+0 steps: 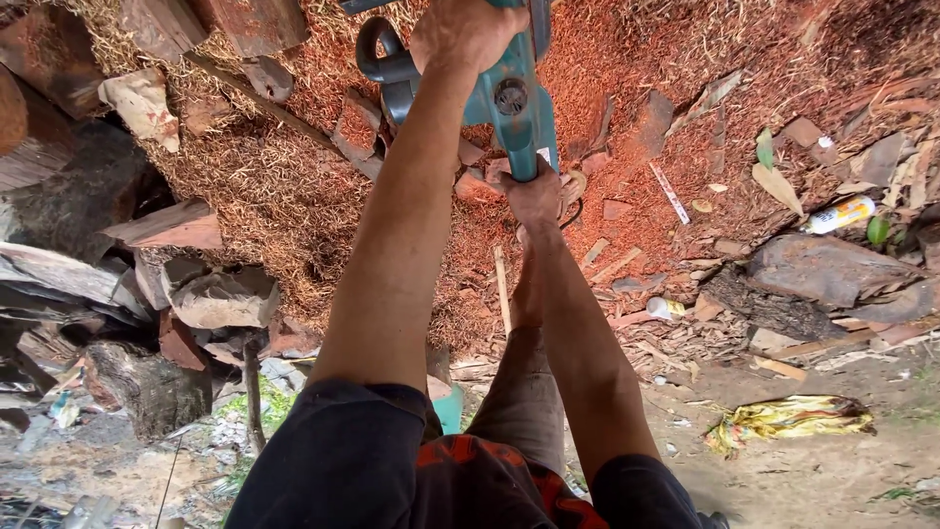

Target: Using a handheld chainsaw to cut sections of wood and marking a wooden bowl for carving.

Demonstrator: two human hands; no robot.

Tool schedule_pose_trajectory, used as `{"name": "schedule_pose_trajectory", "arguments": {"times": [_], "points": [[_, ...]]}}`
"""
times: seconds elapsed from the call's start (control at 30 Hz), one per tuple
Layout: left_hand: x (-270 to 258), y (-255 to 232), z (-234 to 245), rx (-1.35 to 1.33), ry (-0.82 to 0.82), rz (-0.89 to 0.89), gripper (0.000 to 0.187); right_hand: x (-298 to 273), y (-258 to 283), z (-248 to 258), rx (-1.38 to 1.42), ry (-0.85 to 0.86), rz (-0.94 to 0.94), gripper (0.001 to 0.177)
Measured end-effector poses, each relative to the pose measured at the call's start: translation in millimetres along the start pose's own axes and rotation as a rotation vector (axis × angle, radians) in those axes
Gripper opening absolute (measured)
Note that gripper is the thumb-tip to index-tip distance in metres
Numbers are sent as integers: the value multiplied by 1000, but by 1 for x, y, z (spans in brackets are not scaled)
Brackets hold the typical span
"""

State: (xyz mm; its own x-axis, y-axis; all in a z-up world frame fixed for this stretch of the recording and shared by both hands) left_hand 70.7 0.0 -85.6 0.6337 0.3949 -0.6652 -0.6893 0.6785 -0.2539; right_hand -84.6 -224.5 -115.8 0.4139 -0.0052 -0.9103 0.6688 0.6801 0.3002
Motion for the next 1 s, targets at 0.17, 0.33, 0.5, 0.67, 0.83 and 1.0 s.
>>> {"name": "schedule_pose_trajectory", "arguments": {"times": [0.17,0.33,0.5,0.67,0.83,1.0], "points": [[-4,-4,5,21,42,18,62,-4,6,2,7,57,-41,57],[-4,0,0,29,37,5,63,6,-8,-6,25,68,-5,63],[2,14,-12,45,-5,-10,73,-4,12,-1,21,152,-129,57],[-5,12,-9,0,104,69,67,4,4,-3,77,77,47,53],[4,16,-10,50,106,91,66,25,-1,-9,59,45,120,47],[7,20,-11,65,71,42,65,22,8,-12,101,54,108,48]]}}
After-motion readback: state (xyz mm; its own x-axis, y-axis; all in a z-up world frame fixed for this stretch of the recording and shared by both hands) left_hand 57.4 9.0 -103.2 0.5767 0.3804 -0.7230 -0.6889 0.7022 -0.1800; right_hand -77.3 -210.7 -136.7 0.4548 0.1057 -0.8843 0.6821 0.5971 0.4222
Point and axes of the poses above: each hand's wrist, its own x-axis towards the middle knuckle, its own z-axis out of the back of the hand, y = z × x, the point moved 6 cm from there along x, towards the middle knuckle, and after that the axes turned 5 degrees about -z, right-handed, at the moved point
